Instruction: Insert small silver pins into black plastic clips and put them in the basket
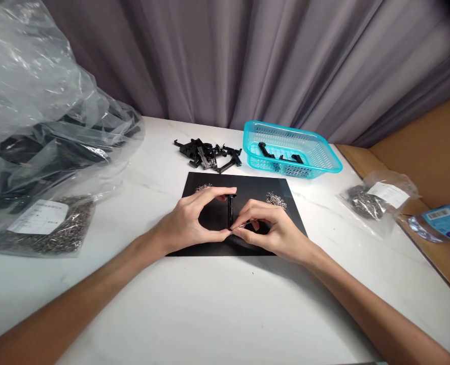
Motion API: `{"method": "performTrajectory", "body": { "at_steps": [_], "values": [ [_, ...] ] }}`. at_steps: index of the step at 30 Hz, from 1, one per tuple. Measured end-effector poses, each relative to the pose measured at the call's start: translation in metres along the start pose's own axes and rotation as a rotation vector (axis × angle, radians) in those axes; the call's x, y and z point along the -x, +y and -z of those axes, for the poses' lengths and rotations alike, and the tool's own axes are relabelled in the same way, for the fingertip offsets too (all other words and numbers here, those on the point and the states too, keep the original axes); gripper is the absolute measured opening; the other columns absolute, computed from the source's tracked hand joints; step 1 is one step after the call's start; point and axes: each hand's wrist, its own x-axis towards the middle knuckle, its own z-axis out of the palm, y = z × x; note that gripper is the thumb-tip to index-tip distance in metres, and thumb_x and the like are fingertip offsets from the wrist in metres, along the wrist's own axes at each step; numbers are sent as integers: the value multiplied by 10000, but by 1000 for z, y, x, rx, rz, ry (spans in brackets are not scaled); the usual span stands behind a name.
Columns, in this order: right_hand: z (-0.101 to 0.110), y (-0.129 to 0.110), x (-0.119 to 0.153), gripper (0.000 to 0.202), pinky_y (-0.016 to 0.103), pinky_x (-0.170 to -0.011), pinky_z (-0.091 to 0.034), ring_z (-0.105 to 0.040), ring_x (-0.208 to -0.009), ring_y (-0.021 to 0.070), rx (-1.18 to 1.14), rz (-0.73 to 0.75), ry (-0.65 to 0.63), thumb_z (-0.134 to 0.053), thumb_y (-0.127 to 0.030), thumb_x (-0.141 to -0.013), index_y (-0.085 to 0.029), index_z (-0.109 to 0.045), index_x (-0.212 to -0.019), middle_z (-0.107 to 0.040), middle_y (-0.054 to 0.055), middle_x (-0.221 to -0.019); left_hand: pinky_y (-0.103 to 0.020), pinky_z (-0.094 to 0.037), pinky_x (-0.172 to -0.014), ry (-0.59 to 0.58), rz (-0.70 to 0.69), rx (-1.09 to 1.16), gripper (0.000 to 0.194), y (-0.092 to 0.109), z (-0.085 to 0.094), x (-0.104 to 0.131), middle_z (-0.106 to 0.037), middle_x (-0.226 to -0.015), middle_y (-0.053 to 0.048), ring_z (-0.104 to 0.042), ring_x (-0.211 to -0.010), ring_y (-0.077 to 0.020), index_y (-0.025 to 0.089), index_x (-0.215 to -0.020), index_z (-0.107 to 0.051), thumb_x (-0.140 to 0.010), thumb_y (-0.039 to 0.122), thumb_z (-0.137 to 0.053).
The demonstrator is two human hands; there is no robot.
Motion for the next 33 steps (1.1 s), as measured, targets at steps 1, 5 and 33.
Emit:
{"method": "performTrajectory", "body": {
  "at_steps": [1,5,33],
  "values": [
    [1,0,0,50,293,-634,-464,-577,-746,144,7,3,-12,-714,-214,-926,-229,-760,-941,-684,20,-886,-364,-598,-1018,-3,-1,2,643,0,0,0,-726,-1285,-71,-720,-1142,-251,216,-1352,-580,-756,226,-820],
    [2,-1,1,72,295,-679,-490,-616,-836,157,45,-2,-56,-702,-228,-941,-238,-767,-970,-688,25,-934,-347,-602,-1007,-17,6,10,643,1,-1,1,-730,-1274,-63,-728,-1116,-239,224,-1352,-576,-758,234,-821],
    [14,1,-3,289,324,-788,-482,-652,-917,193,-21,-210,-17,-620,-435,-1000,-211,-779,-909,-715,57,-1010,-329,-622,-918,-91,168,109,664,-4,-7,4,-731,-1133,-49,-738,-985,-208,207,-1274,-598,-688,316,-891]
  ]
}}
